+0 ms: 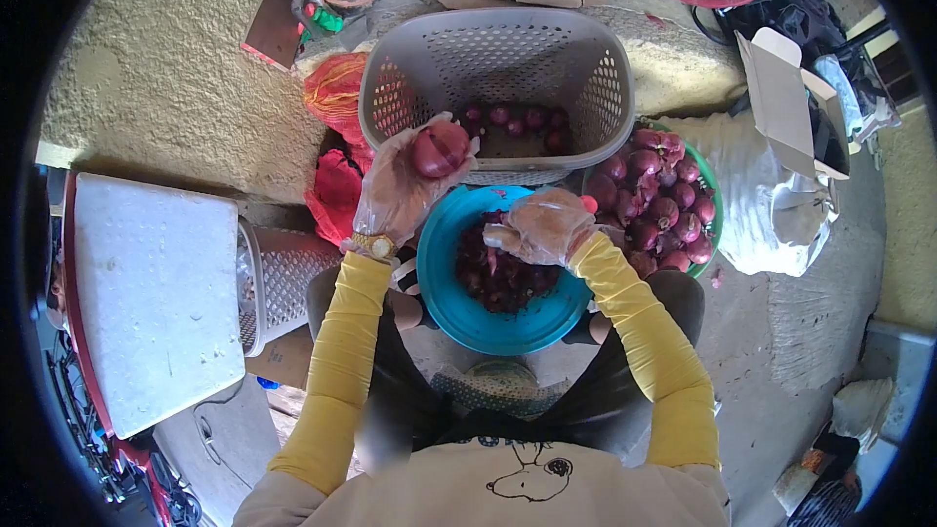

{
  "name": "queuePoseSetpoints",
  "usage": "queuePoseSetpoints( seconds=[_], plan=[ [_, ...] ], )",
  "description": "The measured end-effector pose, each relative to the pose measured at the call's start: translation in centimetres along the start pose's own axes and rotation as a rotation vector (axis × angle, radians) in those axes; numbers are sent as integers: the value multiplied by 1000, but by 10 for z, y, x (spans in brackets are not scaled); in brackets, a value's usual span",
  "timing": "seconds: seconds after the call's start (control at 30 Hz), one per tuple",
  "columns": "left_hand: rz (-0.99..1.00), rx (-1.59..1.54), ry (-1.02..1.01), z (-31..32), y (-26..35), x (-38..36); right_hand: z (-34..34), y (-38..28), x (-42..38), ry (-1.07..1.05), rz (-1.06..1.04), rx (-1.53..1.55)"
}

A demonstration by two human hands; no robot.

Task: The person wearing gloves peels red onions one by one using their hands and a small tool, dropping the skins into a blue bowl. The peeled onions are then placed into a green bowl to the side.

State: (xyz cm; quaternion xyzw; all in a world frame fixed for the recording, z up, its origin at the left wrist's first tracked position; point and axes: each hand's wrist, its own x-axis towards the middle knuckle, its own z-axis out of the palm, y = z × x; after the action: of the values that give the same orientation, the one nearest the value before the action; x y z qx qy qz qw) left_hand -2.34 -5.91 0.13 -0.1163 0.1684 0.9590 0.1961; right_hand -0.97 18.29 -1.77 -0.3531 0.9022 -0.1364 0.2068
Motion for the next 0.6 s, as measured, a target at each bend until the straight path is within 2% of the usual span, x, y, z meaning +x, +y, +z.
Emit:
queuePoseSetpoints(
  seconds=[0.07,0.1,0.17,0.2,0.27,0.3,0.47,0.6],
  plan=[
    [124,131,-62,0,-1,0,5,4,-2,179,-100,-13],
    [125,130,-61,1,-2,-1,3,3,-2,178,-101,-13],
    [197,122,-64,3,-4,-2,-9,-3,-6,46,-47,-79],
    [197,122,-65,-4,-2,0,-15,-6,-7,46,-46,-80],
    [36,-181,-141,-17,2,3,-23,-12,-7,-13,-18,-58],
    [37,-181,-141,-19,1,3,-23,-12,-6,-13,-19,-59],
    [179,-138,134,-9,-8,2,-18,-12,-1,63,-42,-75],
    [121,-230,98,-11,-7,4,-14,-13,5,-49,80,-91]
  ],
)
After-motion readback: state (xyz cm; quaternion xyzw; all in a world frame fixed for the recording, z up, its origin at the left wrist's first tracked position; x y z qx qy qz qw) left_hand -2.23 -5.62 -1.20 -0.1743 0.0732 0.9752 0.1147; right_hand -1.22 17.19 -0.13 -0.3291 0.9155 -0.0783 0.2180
